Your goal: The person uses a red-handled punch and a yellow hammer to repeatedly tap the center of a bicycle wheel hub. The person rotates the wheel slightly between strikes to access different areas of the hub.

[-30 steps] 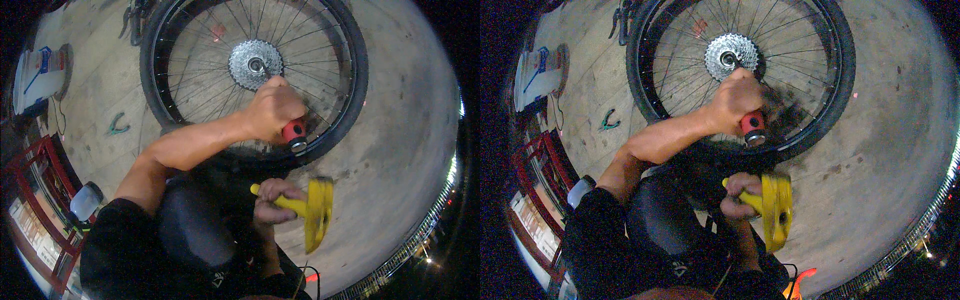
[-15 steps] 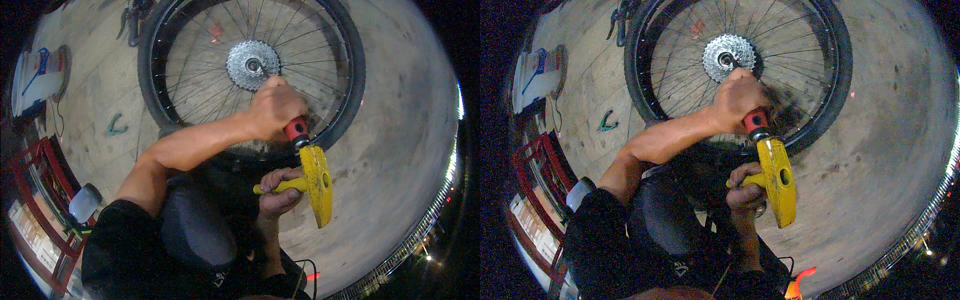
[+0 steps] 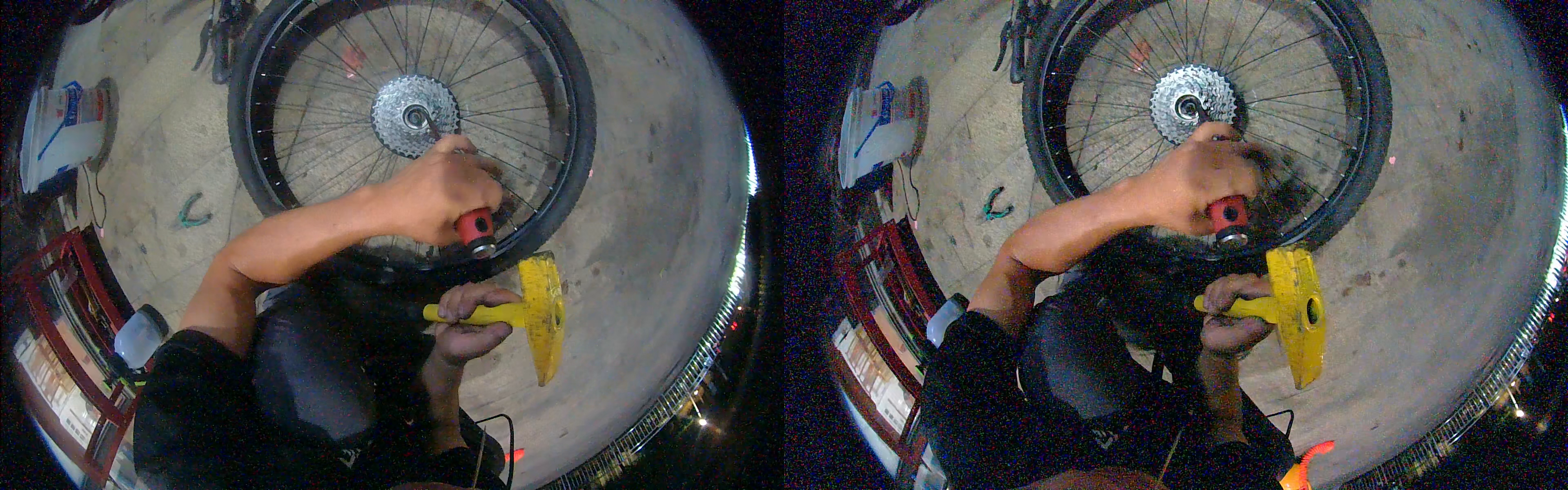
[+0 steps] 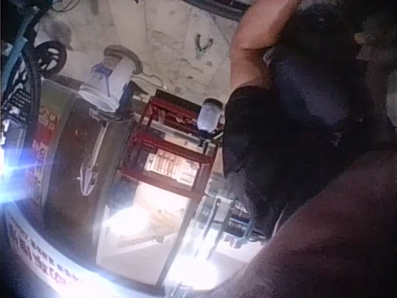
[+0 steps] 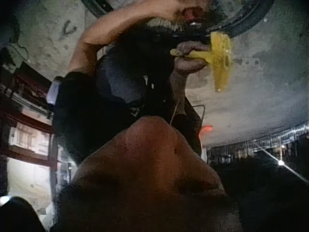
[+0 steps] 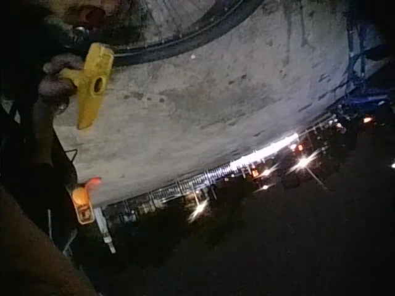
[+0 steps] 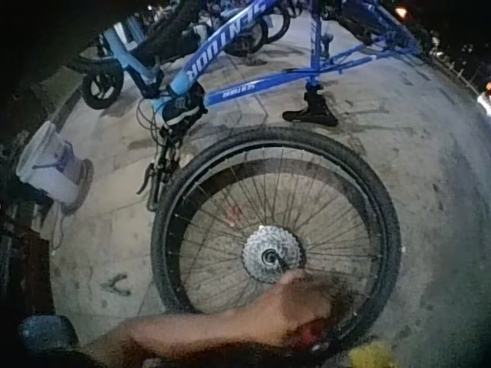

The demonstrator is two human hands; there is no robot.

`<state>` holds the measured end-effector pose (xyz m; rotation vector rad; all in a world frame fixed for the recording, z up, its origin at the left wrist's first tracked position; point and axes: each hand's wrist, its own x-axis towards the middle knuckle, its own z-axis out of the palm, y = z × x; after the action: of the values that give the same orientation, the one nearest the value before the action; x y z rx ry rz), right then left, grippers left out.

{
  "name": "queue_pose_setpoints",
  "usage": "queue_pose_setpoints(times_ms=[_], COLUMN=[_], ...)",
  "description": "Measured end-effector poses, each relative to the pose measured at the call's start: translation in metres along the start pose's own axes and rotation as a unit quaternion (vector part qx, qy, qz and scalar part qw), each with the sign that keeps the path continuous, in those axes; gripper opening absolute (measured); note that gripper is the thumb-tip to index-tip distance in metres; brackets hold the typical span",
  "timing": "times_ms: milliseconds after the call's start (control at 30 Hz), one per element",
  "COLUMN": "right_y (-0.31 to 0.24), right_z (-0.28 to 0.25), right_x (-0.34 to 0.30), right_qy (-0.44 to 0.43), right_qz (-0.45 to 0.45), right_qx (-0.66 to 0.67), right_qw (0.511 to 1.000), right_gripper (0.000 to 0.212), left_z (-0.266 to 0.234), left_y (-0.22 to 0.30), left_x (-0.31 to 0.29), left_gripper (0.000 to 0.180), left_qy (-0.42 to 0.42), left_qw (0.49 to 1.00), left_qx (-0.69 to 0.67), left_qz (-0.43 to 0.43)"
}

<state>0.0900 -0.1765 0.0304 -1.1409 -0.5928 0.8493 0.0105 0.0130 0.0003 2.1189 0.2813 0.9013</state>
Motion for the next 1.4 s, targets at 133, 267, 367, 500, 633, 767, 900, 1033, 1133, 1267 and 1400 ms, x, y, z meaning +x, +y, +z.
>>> queue_pose_setpoints(times_ms=[133,267,367,500,633,767,900,1033,1133,1267,1400], right_y=[0.003,0.003,0.002,0.005,0.012,0.011,-0.007,-0.005,-0.008,-0.003,0.004], right_z=[0.001,0.002,0.0,0.002,-0.005,0.011,0.013,0.005,0.009,0.01,-0.007], right_x=[0.0,0.002,0.003,-0.001,-0.011,-0.021,0.001,-0.002,-0.001,-0.001,-0.001], right_qy=[-0.027,-0.018,-0.026,-0.026,-0.033,0.079,0.026,-0.004,0.045,0.076,0.012], right_qz=[0.008,0.005,0.01,-0.033,0.005,-0.011,0.018,0.04,0.044,0.061,0.079], right_qx=[0.009,0.001,0.009,0.029,-0.116,-0.065,-0.216,-0.174,-0.154,-0.108,-0.063], right_qw=[1.0,1.0,1.0,0.999,0.993,0.995,0.976,0.984,0.986,0.989,0.995], right_gripper=[0.053,0.053,0.053,0.055,0.062,0.067,0.065,0.067,0.068,0.065,0.063], left_z=[-0.002,0.002,0.007,0.011,0.009,0.008,0.005,0.008,0.009,0.012,0.012], left_y=[-0.006,-0.009,-0.012,-0.016,-0.016,-0.013,-0.014,-0.008,-0.013,-0.018,-0.019], left_x=[-0.004,0.004,0.003,0.005,0.009,0.012,0.015,0.018,0.018,0.011,0.012], left_gripper=[0.034,0.032,0.032,0.031,0.028,0.029,0.031,0.035,0.038,0.056,0.057], left_qy=[-0.008,0.053,0.058,0.052,0.06,0.075,0.038,0.073,0.066,0.022,-0.034], left_qw=[1.0,0.997,0.995,0.995,0.995,0.995,0.997,0.995,0.994,0.994,0.99], left_qx=[0.01,0.042,0.058,0.061,0.065,0.041,0.061,0.071,0.08,0.105,0.134], left_qz=[0.004,0.045,0.056,0.052,0.048,0.046,0.019,0.025,0.024,0.025,-0.011])
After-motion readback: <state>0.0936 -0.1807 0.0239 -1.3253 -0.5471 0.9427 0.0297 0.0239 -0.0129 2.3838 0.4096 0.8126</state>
